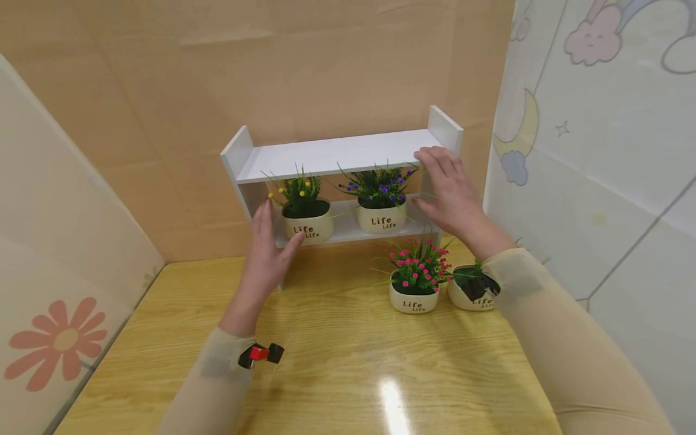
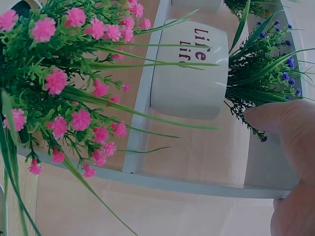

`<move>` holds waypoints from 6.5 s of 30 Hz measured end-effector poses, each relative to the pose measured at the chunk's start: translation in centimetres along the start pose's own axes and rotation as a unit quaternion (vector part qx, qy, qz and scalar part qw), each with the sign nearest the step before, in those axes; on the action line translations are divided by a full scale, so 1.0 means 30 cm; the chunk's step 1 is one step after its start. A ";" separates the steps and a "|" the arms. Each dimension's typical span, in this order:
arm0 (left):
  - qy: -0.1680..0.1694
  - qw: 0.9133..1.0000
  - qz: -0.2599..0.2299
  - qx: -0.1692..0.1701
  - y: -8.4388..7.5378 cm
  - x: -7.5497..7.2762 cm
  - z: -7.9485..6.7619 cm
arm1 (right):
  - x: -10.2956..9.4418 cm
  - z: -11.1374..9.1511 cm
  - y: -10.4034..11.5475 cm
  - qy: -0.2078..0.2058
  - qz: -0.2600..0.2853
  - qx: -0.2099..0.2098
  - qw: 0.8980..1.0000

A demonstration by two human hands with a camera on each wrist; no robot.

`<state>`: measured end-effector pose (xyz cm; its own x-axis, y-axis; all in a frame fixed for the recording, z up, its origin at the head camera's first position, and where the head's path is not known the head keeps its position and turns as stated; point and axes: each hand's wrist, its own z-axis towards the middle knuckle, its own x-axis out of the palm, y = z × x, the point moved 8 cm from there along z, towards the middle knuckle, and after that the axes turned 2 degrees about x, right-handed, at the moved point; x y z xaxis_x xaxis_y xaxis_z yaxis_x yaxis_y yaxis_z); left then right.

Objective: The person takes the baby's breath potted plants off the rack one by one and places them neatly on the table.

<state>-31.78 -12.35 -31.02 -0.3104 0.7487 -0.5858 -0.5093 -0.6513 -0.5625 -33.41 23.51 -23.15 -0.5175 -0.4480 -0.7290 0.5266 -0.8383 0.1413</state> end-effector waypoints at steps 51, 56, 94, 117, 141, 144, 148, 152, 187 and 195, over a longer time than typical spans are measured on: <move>0.112 0.977 -0.135 -0.123 0.152 0.111 0.142 | 0.005 -0.003 0.002 -0.001 0.001 -0.002 1.000; 0.111 0.976 -0.146 -0.120 0.153 0.115 0.151 | 0.001 -0.006 0.004 -0.008 0.004 -0.010 1.000; 0.136 0.970 -0.162 -0.122 0.180 0.121 0.159 | -0.003 -0.007 0.020 -0.004 -0.011 -0.002 1.000; 0.108 0.975 -0.156 -0.115 0.161 0.104 0.117 | 0.002 -0.004 0.015 -0.006 -0.018 -0.005 1.000; 0.075 0.973 -0.199 -0.092 0.089 0.086 -0.019 | 0.011 -0.003 0.005 -0.016 -0.017 -0.010 1.000; 0.072 0.973 -0.203 -0.087 0.076 0.088 -0.035 | 0.013 -0.003 0.003 -0.016 -0.017 -0.010 1.000; 0.073 0.970 -0.216 -0.082 0.061 0.096 -0.056 | 0.015 -0.002 0.001 -0.015 -0.016 -0.008 1.000; 0.078 0.970 -0.216 -0.080 0.050 0.109 -0.079 | 0.015 -0.002 -0.001 -0.012 -0.014 -0.006 1.000; 0.127 0.962 -0.213 -0.117 0.109 0.336 -0.260 | 0.002 -0.004 0.023 -0.014 -0.018 0.004 1.000; 0.154 0.964 -0.183 -0.115 0.142 0.401 -0.283 | 0.000 -0.010 0.027 -0.017 -0.023 0.008 1.000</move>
<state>-30.86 -7.15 -45.41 0.1279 0.8846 -0.4485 -0.3368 -0.3866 -0.8586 -32.78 22.91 -23.23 -0.5645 -0.4182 -0.7116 0.4898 -0.8637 0.1190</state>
